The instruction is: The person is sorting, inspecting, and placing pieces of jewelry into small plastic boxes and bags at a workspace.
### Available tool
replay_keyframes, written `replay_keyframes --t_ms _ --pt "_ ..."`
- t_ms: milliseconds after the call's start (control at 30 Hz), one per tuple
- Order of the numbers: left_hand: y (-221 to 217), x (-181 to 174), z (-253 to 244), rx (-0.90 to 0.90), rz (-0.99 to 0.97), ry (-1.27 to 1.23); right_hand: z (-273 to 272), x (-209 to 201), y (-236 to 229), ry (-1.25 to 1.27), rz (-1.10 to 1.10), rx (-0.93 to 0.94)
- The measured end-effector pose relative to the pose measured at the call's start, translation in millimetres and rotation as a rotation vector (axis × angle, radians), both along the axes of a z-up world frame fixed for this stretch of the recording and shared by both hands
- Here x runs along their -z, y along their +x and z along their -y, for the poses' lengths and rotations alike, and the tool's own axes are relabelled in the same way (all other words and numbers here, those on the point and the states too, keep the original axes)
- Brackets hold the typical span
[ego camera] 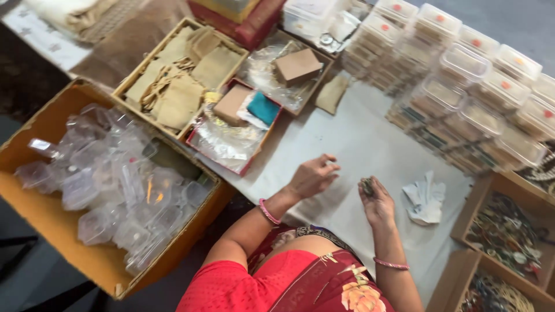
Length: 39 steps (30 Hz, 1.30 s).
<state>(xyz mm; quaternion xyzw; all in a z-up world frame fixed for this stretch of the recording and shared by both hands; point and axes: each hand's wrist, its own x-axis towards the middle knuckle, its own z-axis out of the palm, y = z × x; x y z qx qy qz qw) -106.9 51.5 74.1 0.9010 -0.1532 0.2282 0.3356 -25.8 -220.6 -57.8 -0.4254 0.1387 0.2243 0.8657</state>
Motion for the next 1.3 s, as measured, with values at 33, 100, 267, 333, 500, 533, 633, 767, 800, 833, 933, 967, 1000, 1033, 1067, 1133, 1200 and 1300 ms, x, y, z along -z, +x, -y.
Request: replay_keyframes --t_ms 33,100,267,333,500,533,633,767,800,833,933,967,1000,1033,1067,1133,1200,1300 --pt "-3.1 -1.0 -17.2 -0.080 -0.019 -0.034 4.3 5.1 2.1 0.000 -0.022 0.023" --pt "-12.3 -6.1 -54.4 -0.158 -0.042 -0.062 12.0 12.7 2.2 0.004 -0.050 0.048" --pt "-44.8 -31.9 -155.1 -0.546 -0.067 0.088 24.4 10.3 -4.7 -0.067 -0.102 0.116" --pt "-62.0 -32.3 -187.2 -0.599 -0.153 0.156 23.6 6.2 -7.4 -0.074 -0.109 0.110" --pt "-90.8 -44.2 -221.6 -0.700 -0.348 0.375 16.6 0.4 -6.8 -0.089 -0.134 0.094" --pt "-93.0 -45.5 -221.0 -0.716 -0.458 0.346 15.2 -1.0 -7.4 -0.088 -0.126 0.087" --pt "-93.7 -58.7 -209.0 -0.709 -0.813 0.293 10.7 -7.8 -9.8 -0.103 -0.126 0.080" --pt "-91.3 -47.8 -194.6 -0.645 -0.941 0.143 9.8 -9.5 -12.2 -0.113 -0.108 0.085" --pt "-90.4 -39.3 -193.8 -0.640 -0.940 0.147 10.7 -8.0 -12.7 -0.112 -0.108 0.091" --pt "-89.5 -30.7 -193.0 -0.610 -0.729 0.135 11.6 -6.3 -13.2 -0.099 -0.100 0.088" --pt "-89.0 -12.2 -191.9 -0.585 -0.562 0.149 11.7 -7.4 -15.9 -0.094 -0.100 0.088" --pt "-88.9 -7.6 -192.0 -0.599 -0.601 0.179 10.6 -9.0 -16.1 -0.096 -0.105 0.089" --pt "-88.3 -4.9 -192.2 -0.599 -0.602 0.178 9.9 -10.7 -16.8 -0.098 -0.106 0.089" --pt "-87.7 -2.2 -192.3 -0.620 -0.644 0.186 9.3 -12.5 -17.4 -0.103 -0.107 0.090" --pt "-86.5 0.3 -192.5 -0.639 -0.685 0.196 8.7 -14.1 -18.3 -0.107 -0.107 0.093" --pt "-85.4 10.8 -194.9 -0.661 -0.671 0.266 9.7 -13.3 -18.8 -0.103 -0.108 0.093" --pt "-83.8 11.9 -195.8 -0.683 -0.654 0.335 10.7 -12.9 -18.8 -0.098 -0.107 0.095" --pt "-82.1 -0.2 -193.4 -0.664 -0.537 0.209 11.9 -12.3 -19.3 -0.089 -0.115 0.101"
